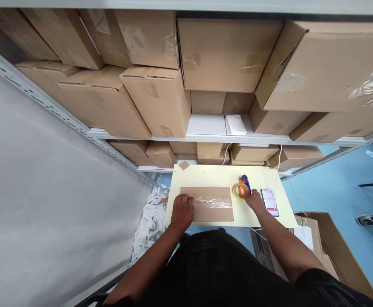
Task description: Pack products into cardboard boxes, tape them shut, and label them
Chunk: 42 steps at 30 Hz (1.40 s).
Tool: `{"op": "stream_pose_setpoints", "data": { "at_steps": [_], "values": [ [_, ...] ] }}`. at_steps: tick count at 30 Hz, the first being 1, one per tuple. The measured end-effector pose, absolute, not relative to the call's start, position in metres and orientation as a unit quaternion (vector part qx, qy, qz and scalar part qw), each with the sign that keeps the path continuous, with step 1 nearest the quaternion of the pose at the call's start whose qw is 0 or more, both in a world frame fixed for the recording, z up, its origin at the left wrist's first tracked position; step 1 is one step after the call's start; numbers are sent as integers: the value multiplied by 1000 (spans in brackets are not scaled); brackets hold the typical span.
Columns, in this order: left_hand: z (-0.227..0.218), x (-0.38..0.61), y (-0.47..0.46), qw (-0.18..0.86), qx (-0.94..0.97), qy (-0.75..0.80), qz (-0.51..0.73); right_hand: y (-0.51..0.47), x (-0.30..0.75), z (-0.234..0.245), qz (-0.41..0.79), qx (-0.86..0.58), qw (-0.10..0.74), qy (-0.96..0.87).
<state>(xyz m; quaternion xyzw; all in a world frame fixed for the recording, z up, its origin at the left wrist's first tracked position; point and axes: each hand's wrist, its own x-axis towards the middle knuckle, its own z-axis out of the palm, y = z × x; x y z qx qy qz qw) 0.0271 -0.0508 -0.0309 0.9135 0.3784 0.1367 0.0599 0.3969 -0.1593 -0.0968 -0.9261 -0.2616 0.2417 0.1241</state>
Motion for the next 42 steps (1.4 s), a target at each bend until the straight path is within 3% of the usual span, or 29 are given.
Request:
{"op": "stream_pose_setpoints", "data": {
  "at_steps": [4, 10, 16, 21, 24, 28, 33, 42],
  "values": [
    [-30, 39, -57, 36, 946, 312, 82, -134, 425, -119, 303, -919, 71, -243],
    [-37, 46, -52, 119, 941, 296, 116, -128, 434, -127, 291, -917, 36, -271],
    [-39, 33, -46, 245, 893, 297, 232, -162, 418, -69, 225, -909, 87, -339],
    [-38, 29, -44, 301, 860, 308, 272, -178, 364, -10, 161, -840, 249, -454],
    [-34, 28, -43, 339, 847, 306, 273, -163, 320, 9, 133, -763, 291, -561],
    [-29, 25, -42, 476, 759, 331, 296, -138, 270, 9, 81, -698, 267, -660],
    [-16, 23, -36, 689, 510, 420, 299, -122, 242, -1, 22, -661, 236, -712],
    [-9, 22, -32, 719, 432, 474, 268, -116, 219, 10, 56, -672, 223, -704]
  ]
}}
